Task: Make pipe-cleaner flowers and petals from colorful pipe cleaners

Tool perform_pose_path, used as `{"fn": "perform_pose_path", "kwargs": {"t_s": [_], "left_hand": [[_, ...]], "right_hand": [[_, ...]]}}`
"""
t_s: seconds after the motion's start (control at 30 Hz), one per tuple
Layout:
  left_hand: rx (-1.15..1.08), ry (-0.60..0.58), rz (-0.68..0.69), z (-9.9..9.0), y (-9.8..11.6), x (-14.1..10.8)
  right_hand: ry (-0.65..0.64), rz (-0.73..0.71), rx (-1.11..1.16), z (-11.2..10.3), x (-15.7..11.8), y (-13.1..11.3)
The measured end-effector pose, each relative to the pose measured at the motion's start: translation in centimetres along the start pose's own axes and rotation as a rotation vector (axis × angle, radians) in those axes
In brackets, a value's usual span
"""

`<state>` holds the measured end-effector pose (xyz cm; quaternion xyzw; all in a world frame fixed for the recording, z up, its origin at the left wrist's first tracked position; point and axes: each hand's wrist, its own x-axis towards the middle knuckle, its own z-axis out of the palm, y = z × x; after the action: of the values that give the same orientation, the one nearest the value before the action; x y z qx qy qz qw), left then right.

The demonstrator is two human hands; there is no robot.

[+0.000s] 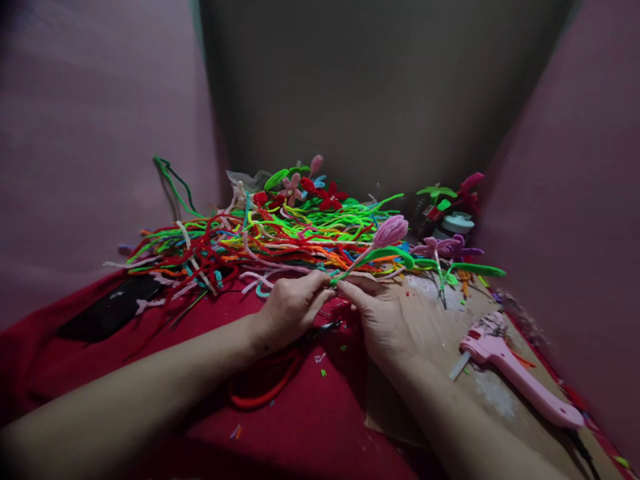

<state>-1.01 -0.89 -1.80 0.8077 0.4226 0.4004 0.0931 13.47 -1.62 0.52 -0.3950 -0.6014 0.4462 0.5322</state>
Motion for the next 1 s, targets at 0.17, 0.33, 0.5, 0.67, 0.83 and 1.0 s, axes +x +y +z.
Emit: {"fn": "perform_pose_path", "kwargs": {"t_s": [0.17,0.33,0.5,0.67,0.83,1.0], "left_hand": [[0.182,-0.026,0.101,0.0,-0.3,-0.2],[0.112,-0.040,0.074,0.0,-0.3,-0.1],[-0.141,-0.004,-0.096,0.3,-0.4,0.2],[-0.405,-0.028,-0.231,0.5,-0.3,0.6],[-0.657,-0.068,-0.364,0.1,0.5,0.9],[-0.751,-0.111,-0.454,-0.4,1.0,1.0]], "right_hand": [[0.071,0.040,-0.095,0.5,-0.4,-1.5],[0.033,0.085,-0.151,0.6,-0.4,-2.6],[0.006,0.059,-0.127,0.5,-0.3,-3.0],[-0.011,0.033,-0.156,0.0,-0.2,-1.8],[-0.063,-0.010,-0.028,-0.4,0.2,1.0],[-0.087,0.088,0.210,0.0,0.2,1.9]]}}
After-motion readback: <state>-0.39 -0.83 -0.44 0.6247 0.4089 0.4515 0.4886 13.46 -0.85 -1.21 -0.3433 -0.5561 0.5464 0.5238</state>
